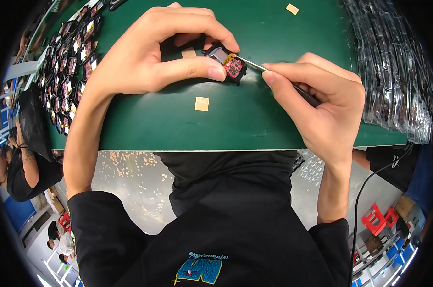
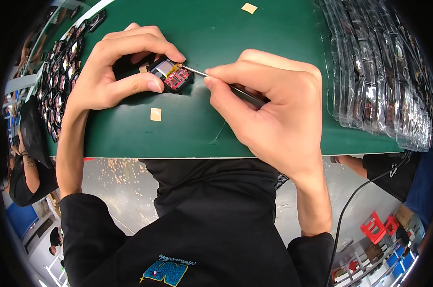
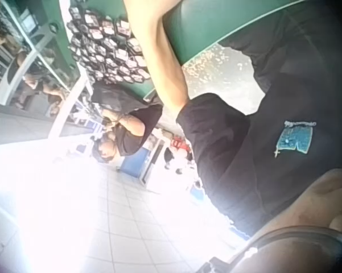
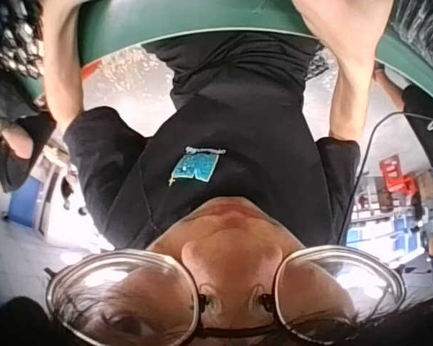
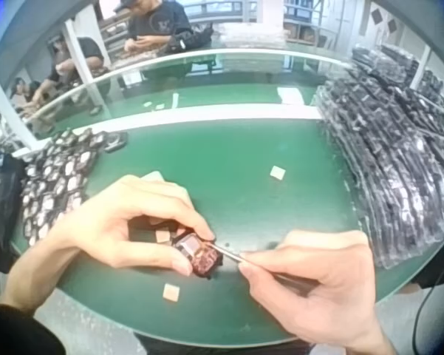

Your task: Manually assemble internal electronic components into small black rectangular casings using tweezers.

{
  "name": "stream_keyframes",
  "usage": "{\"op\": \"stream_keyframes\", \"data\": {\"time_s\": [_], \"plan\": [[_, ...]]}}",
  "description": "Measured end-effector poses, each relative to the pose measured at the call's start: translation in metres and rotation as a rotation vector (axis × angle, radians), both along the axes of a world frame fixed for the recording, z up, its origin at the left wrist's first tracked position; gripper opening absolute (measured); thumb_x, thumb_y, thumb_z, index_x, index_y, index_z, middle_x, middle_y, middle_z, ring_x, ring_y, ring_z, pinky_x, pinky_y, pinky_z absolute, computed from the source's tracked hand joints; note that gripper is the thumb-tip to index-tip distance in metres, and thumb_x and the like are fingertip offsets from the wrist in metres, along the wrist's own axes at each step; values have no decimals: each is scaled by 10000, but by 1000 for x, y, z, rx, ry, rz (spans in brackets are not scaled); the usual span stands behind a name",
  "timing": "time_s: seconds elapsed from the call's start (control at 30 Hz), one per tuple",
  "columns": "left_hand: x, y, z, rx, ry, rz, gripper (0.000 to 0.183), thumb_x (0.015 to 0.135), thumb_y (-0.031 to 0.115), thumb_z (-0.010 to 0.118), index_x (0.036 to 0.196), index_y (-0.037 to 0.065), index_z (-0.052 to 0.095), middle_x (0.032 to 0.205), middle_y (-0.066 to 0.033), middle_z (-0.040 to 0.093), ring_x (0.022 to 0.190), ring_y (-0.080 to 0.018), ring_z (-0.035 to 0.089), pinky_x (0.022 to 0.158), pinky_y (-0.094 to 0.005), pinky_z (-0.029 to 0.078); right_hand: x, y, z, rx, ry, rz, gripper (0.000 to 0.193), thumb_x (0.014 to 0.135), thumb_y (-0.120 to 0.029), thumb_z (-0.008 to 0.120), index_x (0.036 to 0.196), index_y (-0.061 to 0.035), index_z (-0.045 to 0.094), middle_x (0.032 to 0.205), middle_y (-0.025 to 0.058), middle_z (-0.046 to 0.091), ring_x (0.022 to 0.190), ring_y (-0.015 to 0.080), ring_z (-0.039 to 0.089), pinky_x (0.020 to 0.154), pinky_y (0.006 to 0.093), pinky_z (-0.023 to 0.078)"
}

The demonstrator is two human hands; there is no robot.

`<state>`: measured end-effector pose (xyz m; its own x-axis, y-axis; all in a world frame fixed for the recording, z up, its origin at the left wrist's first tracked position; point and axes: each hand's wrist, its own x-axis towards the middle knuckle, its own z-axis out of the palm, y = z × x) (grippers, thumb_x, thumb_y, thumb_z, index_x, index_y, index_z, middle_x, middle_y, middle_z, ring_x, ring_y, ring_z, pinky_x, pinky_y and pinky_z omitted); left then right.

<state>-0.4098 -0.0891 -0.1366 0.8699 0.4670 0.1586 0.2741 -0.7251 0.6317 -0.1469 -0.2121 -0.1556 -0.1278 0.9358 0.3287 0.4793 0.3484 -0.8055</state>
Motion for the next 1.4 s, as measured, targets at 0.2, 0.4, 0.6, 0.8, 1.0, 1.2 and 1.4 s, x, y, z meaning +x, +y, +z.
{"op": "stream_keyframes", "data": {"time_s": [0.2, 0.4, 0.6, 0.8, 1.0, 1.2, 1.4], "plan": [[1, -3, 1, -28, 7, 41, 412, 804, 269, 915, 1151, 65, 830, 945, -19, 746, 727, -135, 543, 767, -313, 404, -1, 0, 2, 6, 8, 10, 128, 908, 85, 814, 1027, 54, 847, 717, 1, 639, 613, 10, 502, 540, 205, 324], [-1, -2, -7, -50, -61, 16, 431, 791, 277, 932, 1148, 57, 831, 925, -16, 740, 728, -139, 536, 774, -315, 407, -4, 1, -1, 82, -21, -24, 129, 874, 62, 832, 999, 37, 851, 684, 3, 639, 581, 25, 499, 530, 220, 323], [2, -3, -8, -13, -80, 12, 471, 759, 272, 965, 1153, 52, 832, 912, -19, 739, 728, -144, 543, 784, -319, 410, -3, -2, -2, 140, -34, -63, 139, 861, 73, 834, 992, 29, 851, 691, 13, 659, 573, 46, 533, 534, 230, 356], [-2, -1, -10, -22, -83, 7, 497, 740, 283, 982, 1150, 47, 831, 911, -19, 731, 720, -144, 532, 786, -324, 399, -5, -1, -3, 148, -90, -51, 165, 854, 86, 842, 1007, 27, 855, 684, 23, 657, 572, 67, 552, 538, 238, 377], [0, -2, -12, -32, -110, 7, 505, 735, 286, 987, 1148, 42, 829, 903, -14, 715, 716, -144, 515, 781, -326, 392, -8, -1, 1, 173, -123, -52, 158, 856, 87, 842, 1005, 34, 853, 675, 34, 654, 569, 76, 559, 538, 244, 379], [1, -4, -4, -11, -68, 12, 503, 736, 273, 993, 1149, 37, 829, 901, -19, 709, 731, -148, 527, 780, -317, 405, -9, -3, 1, 162, -140, -37, 166, 841, 98, 845, 996, 39, 845, 679, 36, 643, 562, 84, 548, 519, 248, 366], [-1, -3, -12, -51, -127, 9, 499, 740, 269, 1000, 1145, 33, 829, 904, -28, 702, 765, -158, 570, 773, -306, 432, -12, -4, -3, 287, -203, -24, 185, 774, 91, 859, 934, 12, 811, 699, 47, 590, 510, 186, 558, 465, 338, 426]]}}
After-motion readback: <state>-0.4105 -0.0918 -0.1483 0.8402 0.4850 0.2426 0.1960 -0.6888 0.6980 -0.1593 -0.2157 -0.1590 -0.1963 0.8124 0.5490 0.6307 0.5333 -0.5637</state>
